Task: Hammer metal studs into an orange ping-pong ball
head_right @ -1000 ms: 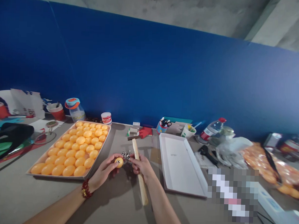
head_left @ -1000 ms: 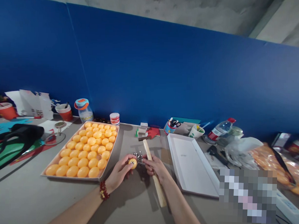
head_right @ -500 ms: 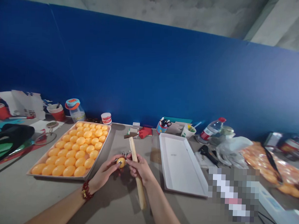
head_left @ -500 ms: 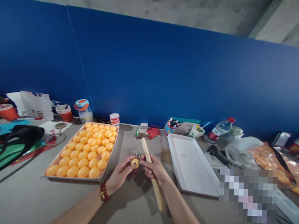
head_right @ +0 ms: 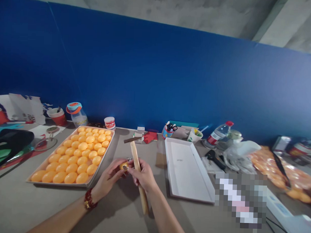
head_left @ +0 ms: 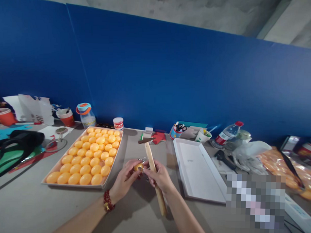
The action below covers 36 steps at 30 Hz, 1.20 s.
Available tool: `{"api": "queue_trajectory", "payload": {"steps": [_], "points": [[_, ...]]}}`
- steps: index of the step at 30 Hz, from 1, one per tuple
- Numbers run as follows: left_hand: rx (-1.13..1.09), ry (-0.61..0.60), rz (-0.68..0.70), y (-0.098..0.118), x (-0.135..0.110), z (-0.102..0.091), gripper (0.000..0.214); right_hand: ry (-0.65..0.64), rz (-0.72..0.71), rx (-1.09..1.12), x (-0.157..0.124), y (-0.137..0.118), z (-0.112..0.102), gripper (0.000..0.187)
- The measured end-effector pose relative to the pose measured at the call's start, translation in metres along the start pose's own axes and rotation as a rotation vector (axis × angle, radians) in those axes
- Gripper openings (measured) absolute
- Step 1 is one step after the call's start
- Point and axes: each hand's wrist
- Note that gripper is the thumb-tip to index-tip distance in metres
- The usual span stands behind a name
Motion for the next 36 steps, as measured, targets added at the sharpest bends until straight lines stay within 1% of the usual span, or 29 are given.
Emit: {"api": "queue_trajectory", "payload": {"steps": [5,9,15,21,26,30,36], "points": [[-0.042,0.018,0.029,-0.0035,-0.0005,0.0025,0.032,-0.022,0.001,-0.068,-0.0008,0.0016,0.002,0.038],[-0.075,0.024,0.045,-0.0023,-0.0008,0.003,0.03,-0.023,-0.001,-0.123,-0.0024,0.0019,0.0029,0.036],[-0.071,0.055,0.027,-0.0028,0.0002,0.0036,0.03,-0.037,0.043,-0.184,-0.0043,-0.0018,0.002,0.034],[0.007,0.052,0.041,-0.0086,-0.0007,-0.0002,0.029,-0.045,0.06,-0.151,-0.0039,-0.003,0.0028,0.031],[0.106,0.04,0.05,-0.0069,-0.0019,-0.0027,0.028,-0.068,0.063,-0.125,-0.0034,-0.0017,0.0015,0.03],[0.119,0.024,0.081,-0.0058,-0.0022,-0.002,0.029,-0.085,0.072,-0.111,-0.0041,-0.0031,0.0006,0.031],[0.144,0.055,0.119,-0.0081,-0.0019,-0.0033,0.029,-0.106,0.105,-0.033,-0.005,-0.0059,0.0022,0.034]]}}
Point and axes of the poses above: each hand's wrist, its own x-axis towards the middle knuckle, its own z-axis out of the palm, y = z × x, and after that the axes turned 13 degrees about -y, right-handed
